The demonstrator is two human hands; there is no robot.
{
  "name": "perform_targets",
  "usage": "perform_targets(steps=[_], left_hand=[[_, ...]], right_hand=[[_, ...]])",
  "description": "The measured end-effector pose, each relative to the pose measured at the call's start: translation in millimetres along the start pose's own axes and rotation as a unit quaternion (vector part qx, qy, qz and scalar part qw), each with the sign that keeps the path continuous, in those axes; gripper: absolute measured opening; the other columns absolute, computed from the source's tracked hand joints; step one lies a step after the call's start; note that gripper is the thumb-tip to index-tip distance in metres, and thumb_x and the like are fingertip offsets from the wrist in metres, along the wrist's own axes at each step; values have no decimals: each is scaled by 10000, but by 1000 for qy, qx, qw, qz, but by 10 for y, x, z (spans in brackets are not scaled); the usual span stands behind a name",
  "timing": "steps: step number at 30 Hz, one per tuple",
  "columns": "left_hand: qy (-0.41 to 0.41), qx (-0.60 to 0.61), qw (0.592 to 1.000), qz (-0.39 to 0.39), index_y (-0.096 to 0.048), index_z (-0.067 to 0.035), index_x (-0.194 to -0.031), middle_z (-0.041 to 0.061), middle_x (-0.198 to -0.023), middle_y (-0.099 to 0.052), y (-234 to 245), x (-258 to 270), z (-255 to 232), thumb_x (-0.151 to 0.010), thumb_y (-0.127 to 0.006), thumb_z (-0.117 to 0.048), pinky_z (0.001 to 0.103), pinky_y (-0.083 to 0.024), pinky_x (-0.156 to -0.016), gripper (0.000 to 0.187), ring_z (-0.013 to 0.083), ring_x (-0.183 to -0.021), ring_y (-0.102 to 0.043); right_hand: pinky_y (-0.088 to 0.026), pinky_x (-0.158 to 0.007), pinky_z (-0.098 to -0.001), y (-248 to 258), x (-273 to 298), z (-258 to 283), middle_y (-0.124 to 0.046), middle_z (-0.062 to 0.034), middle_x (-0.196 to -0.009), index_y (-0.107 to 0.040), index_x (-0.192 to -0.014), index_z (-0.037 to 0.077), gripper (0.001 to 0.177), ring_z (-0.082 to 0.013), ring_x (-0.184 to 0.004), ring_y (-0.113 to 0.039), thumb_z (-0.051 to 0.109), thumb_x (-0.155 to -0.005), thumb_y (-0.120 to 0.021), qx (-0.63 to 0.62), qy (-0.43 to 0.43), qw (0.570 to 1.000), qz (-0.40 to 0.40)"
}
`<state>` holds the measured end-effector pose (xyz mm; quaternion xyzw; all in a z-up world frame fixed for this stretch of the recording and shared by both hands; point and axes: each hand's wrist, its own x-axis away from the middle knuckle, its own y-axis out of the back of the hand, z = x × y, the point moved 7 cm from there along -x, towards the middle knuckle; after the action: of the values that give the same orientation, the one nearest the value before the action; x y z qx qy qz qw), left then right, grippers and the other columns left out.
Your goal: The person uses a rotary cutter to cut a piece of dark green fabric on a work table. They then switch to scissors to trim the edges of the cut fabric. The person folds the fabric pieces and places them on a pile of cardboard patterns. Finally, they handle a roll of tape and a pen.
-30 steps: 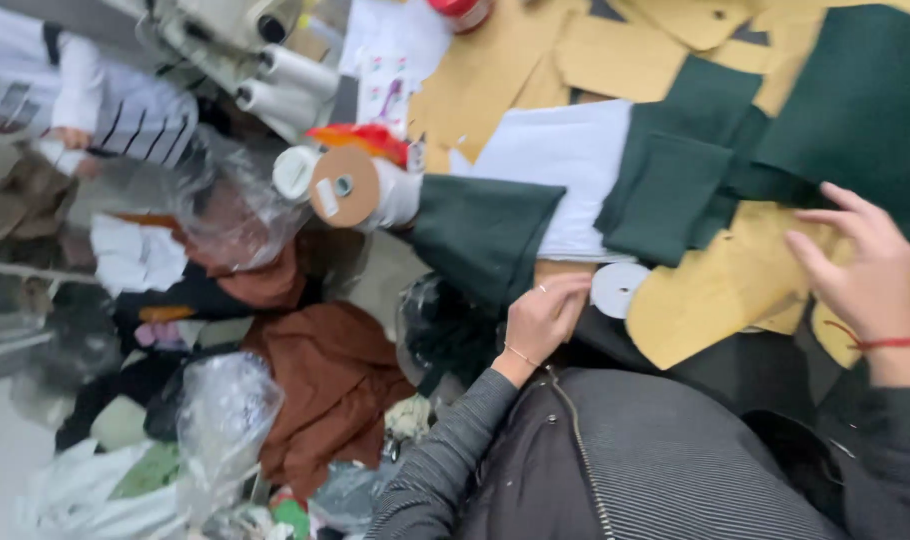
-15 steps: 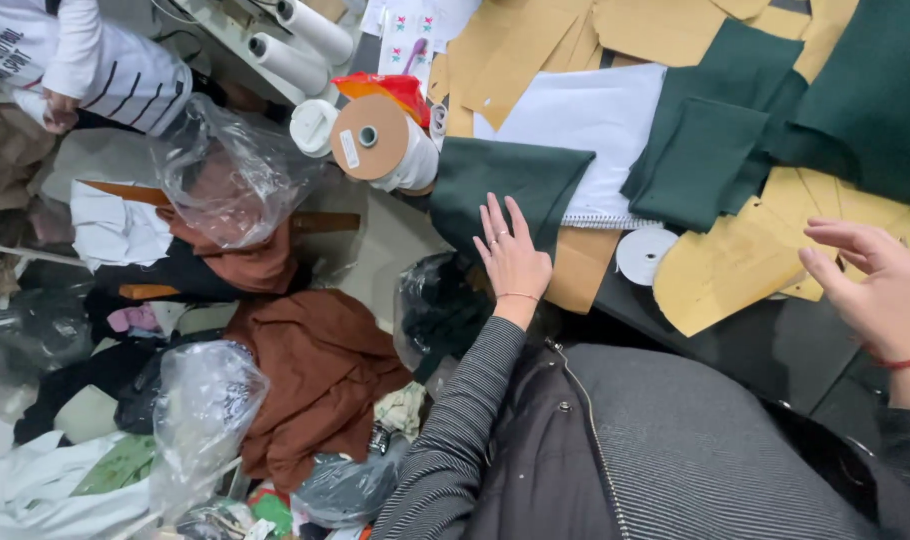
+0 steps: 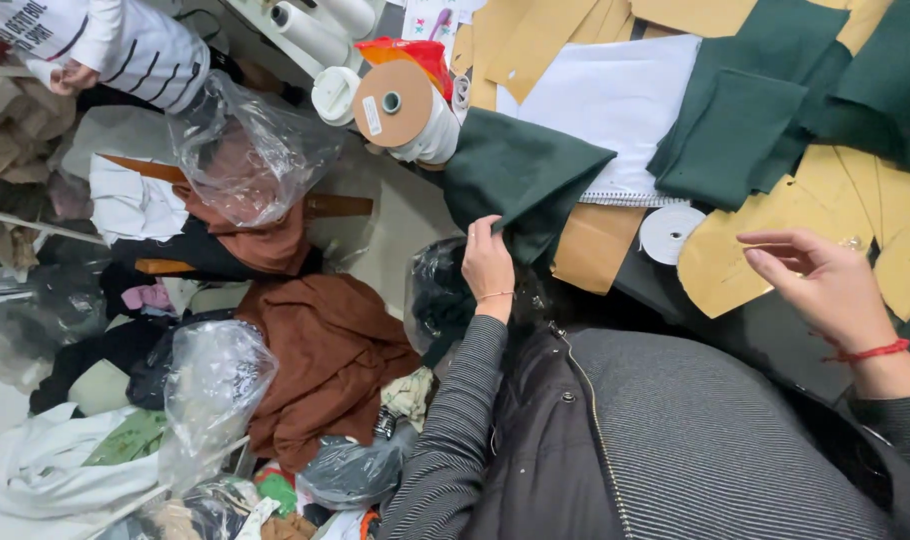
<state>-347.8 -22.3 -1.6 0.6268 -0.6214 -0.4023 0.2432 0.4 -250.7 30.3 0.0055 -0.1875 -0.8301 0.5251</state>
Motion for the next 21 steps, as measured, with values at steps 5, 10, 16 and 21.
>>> perform_targets(steps=[5,10,16,21], left_hand=[[-135,143,980,-11,-623,-72,-1122,159,-1039,-697,705,-474,-1055,-1048,-624,-152,404,-545,-806,109,379,-962,-670],[1,434,841,324,-666,32,-1143,152,-1012,-675,1181,-653,-1996,-1097,-657,-120,304,-521,-825,159,233,-909,-648],[114,680,610,392,-621,33,-1271,115,-1126,-714,2096,-556,-2500,-1101,-584,-170,318,-532,-967,267,181,-1012,-679],[141,691,598,381,-613,8,-1243,120,-1121,-698,2238,-390,-2593,-960,-588,-250,342,-522,-967,383,211,-1027,-667]], right_hand=[[-548,-973,-358,-801,-240,280,-528,-93,-1489,-449,-1471,66,703,-218,-1327,-560,221,-848,-734,-90,0,976,197],[-445,-1076,-426,-1269,-548,717,-223,-161,-1673,-154,-1639,33,1109,-323,-1524,-290,292,-805,-838,-96,152,972,149],[-506,-1033,-349,-1201,-425,781,-695,-104,-1296,-674,-1303,42,596,-212,-1214,-654,279,-788,-859,-23,138,961,240],[-470,-987,-313,-989,-295,1000,-638,-101,-1311,-649,-1295,38,516,-189,-1195,-601,185,-829,-815,-88,246,952,160]])
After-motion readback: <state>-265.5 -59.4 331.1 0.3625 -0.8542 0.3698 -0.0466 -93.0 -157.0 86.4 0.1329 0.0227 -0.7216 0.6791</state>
